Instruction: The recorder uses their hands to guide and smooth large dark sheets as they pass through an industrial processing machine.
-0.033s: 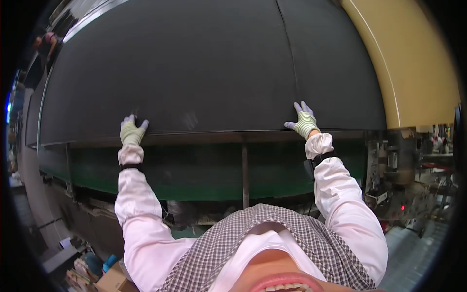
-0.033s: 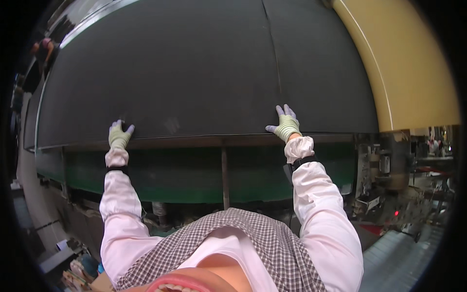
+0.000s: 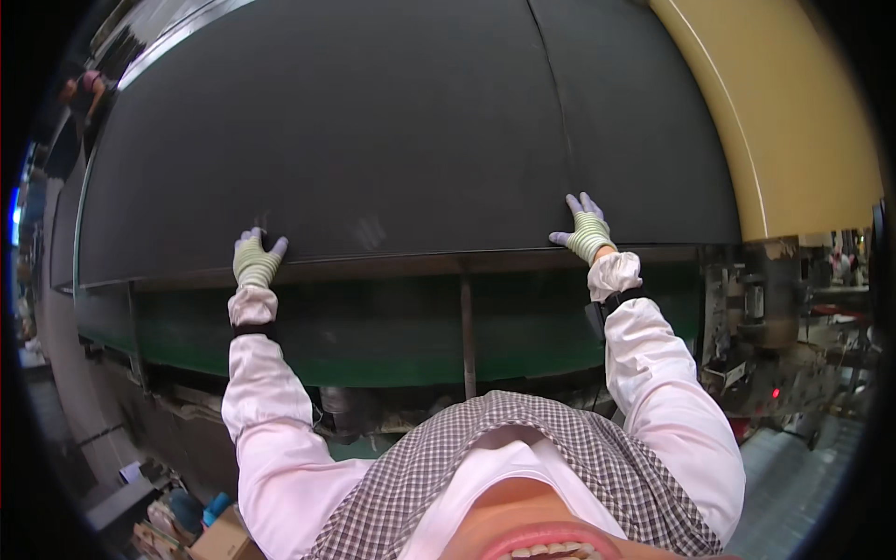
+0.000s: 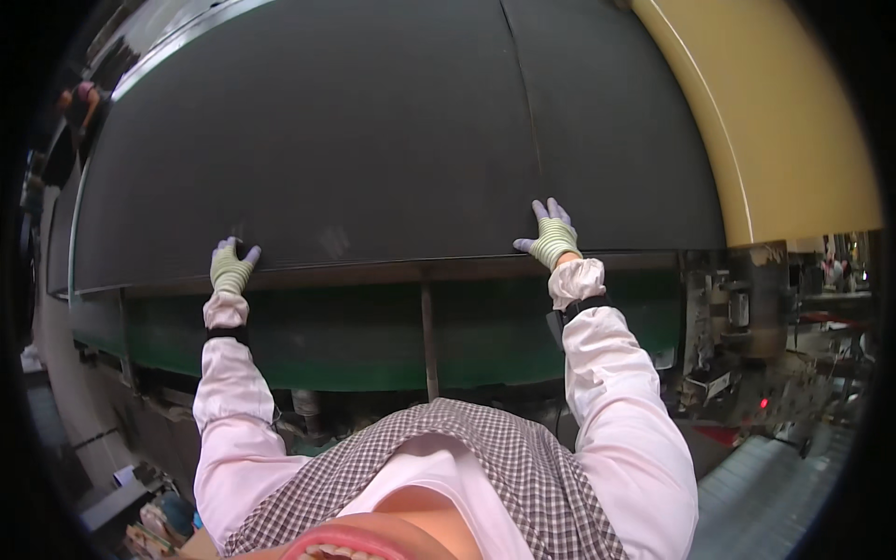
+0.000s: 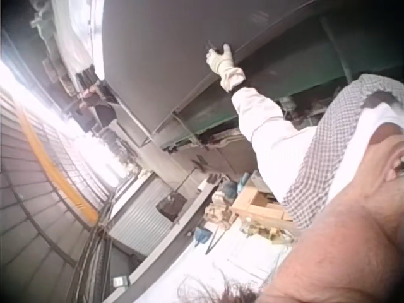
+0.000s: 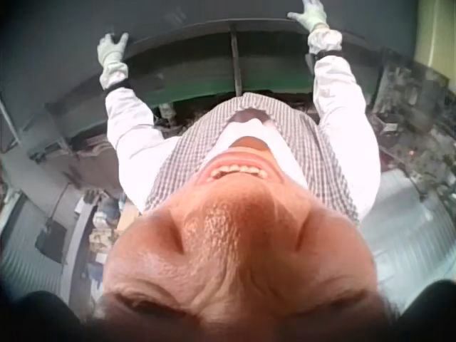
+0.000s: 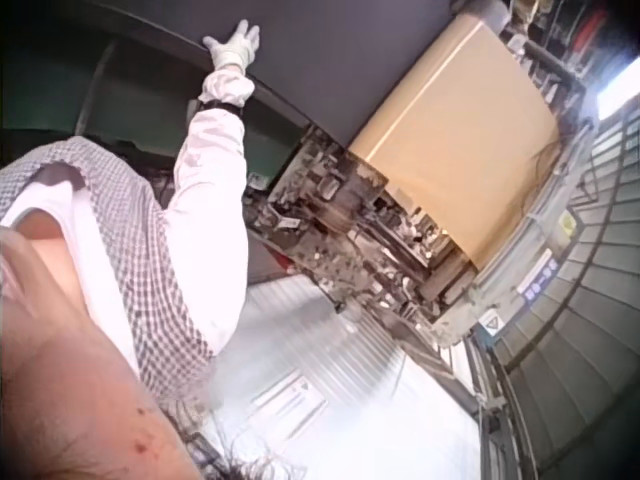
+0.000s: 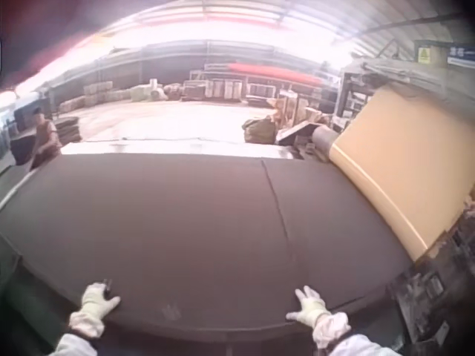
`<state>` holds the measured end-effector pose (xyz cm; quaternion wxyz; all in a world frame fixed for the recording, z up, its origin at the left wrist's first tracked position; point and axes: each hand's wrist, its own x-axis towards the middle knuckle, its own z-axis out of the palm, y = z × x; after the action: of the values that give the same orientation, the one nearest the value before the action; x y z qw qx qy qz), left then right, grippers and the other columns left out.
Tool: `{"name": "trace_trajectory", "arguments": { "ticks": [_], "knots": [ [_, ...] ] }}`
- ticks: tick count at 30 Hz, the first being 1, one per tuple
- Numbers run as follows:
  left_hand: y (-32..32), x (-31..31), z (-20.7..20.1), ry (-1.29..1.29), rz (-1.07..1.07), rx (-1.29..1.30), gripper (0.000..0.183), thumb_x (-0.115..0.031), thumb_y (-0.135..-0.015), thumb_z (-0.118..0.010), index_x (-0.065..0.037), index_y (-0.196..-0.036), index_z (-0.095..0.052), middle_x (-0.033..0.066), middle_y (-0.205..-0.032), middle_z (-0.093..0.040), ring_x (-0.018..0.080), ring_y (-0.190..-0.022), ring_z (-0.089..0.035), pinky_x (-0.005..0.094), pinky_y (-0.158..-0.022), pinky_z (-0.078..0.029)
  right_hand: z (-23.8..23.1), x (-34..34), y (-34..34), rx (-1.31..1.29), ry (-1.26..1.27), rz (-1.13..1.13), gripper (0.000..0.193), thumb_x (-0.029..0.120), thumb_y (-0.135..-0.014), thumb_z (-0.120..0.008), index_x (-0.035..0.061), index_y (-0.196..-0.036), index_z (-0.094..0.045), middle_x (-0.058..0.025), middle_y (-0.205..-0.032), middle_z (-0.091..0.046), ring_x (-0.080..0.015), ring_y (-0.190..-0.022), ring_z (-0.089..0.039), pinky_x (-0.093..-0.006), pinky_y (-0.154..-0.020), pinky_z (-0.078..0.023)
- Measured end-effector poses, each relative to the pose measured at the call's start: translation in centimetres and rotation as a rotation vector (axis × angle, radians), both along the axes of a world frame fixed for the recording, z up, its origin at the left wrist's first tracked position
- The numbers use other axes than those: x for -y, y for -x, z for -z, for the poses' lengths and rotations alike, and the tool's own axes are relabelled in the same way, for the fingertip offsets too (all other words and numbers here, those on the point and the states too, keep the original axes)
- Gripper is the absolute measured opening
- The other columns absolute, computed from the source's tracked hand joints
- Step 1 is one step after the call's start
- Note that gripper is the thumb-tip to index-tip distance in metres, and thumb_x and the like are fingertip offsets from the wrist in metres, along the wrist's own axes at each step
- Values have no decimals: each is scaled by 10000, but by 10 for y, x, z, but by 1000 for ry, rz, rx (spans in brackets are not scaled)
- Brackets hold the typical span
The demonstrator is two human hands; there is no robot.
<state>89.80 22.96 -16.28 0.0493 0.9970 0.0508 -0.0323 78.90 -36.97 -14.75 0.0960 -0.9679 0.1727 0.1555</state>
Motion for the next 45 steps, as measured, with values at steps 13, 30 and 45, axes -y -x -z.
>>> {"name": "trace_trajectory", "arguments": {
  "ticks": [13,30,45],
  "knots": [
    [12,35,11,15,42,76,474,-398,-757,-746,-89,-1086,-602,150,-1101,-591,356,-1045,-544,445,-917,-453,14,177,29,-41,72,199,912,443,-751,-764,150,-1480,-300,-151,-1568,-185,-317,-1439,-193,-393,-1173,-221],
    [58,277,-49,109,251,66,495,-462,-796,-650,-67,-1095,-649,151,-1112,-633,333,-1056,-594,458,-906,-488,9,374,79,-101,210,472,503,326,-914,-536,58,-1336,-484,-184,-1406,-458,-346,-1304,-439,-438,-1044,-410],
    [36,319,-56,553,302,-18,507,-488,-835,-601,-89,-1148,-633,157,-1159,-607,343,-1097,-560,445,-931,-460,-6,-19,-6,459,-238,-592,270,314,-895,-601,110,-1058,-669,-127,-1016,-660,-351,-992,-580,-463,-882,-455]
  ]
}}
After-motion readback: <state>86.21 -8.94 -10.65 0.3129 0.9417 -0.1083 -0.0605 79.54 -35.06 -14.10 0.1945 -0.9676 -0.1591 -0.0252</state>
